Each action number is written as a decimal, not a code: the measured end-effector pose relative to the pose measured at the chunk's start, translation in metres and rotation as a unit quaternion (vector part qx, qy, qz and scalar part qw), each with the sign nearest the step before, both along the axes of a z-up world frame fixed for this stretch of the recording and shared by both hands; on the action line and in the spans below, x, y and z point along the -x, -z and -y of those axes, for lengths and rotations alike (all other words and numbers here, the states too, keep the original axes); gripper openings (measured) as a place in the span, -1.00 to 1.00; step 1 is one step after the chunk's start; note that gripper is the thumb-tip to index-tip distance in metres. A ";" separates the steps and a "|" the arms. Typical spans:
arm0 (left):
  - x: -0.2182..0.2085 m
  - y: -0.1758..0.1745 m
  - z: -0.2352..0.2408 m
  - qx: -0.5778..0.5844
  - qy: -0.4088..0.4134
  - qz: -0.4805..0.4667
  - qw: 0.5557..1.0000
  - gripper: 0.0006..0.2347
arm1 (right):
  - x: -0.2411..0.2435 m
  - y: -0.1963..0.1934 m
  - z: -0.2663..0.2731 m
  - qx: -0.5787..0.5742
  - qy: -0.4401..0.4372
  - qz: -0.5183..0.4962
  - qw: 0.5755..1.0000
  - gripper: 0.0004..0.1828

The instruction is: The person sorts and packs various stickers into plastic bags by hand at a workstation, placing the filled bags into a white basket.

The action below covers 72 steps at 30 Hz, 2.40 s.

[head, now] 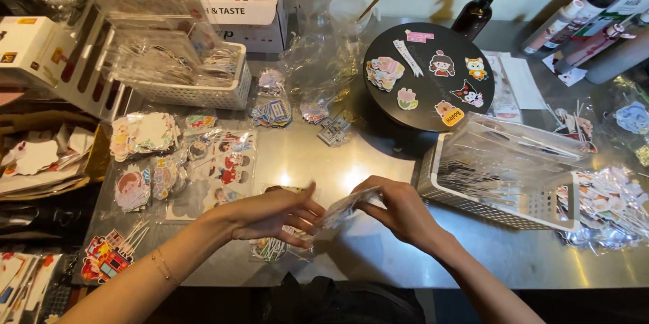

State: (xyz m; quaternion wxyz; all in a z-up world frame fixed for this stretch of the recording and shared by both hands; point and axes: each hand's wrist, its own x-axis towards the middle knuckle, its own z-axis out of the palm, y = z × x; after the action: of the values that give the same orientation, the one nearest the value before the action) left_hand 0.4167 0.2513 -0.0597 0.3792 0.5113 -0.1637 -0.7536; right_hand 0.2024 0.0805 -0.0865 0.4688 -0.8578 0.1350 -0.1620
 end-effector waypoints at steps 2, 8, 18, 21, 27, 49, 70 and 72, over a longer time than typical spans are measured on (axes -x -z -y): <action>-0.003 0.011 0.004 -0.040 -0.007 -0.030 0.999 -0.32 | 0.000 -0.007 -0.004 0.054 0.003 0.032 0.998 -0.88; -0.001 0.048 0.004 0.110 0.012 0.187 0.976 -0.75 | 0.009 0.007 -0.005 0.241 0.028 -0.013 0.970 -0.81; 0.019 0.011 -0.009 0.459 -0.077 0.533 0.707 -0.91 | -0.009 0.018 0.010 -0.051 0.094 -0.159 0.982 -0.77; 0.018 0.012 -0.006 0.473 -0.065 0.516 0.711 -0.90 | -0.002 0.012 0.019 -0.186 0.117 -0.114 0.969 -0.68; 0.020 0.043 0.001 0.482 -0.028 0.586 0.651 -0.87 | 0.008 0.006 0.054 -0.229 0.216 0.082 0.946 -0.53; -0.034 -0.077 -0.008 0.531 -0.235 0.536 0.613 -0.87 | -0.115 -0.143 0.038 -0.303 -0.134 0.077 0.940 -0.61; -0.037 -0.051 0.020 0.451 -0.334 0.214 0.800 -0.94 | -0.126 -0.143 0.043 -0.302 -0.249 -0.044 0.919 -0.70; -0.036 -0.052 0.024 0.445 -0.334 0.212 0.803 -0.93 | -0.131 -0.148 0.039 -0.253 -0.274 -0.080 0.924 -0.74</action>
State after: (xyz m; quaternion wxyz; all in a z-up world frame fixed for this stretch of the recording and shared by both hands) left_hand 0.4523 0.2273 -0.0082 0.7494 0.4564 -0.3764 -0.2972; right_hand 0.3337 0.0416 0.0619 0.6841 -0.7240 -0.0321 0.0817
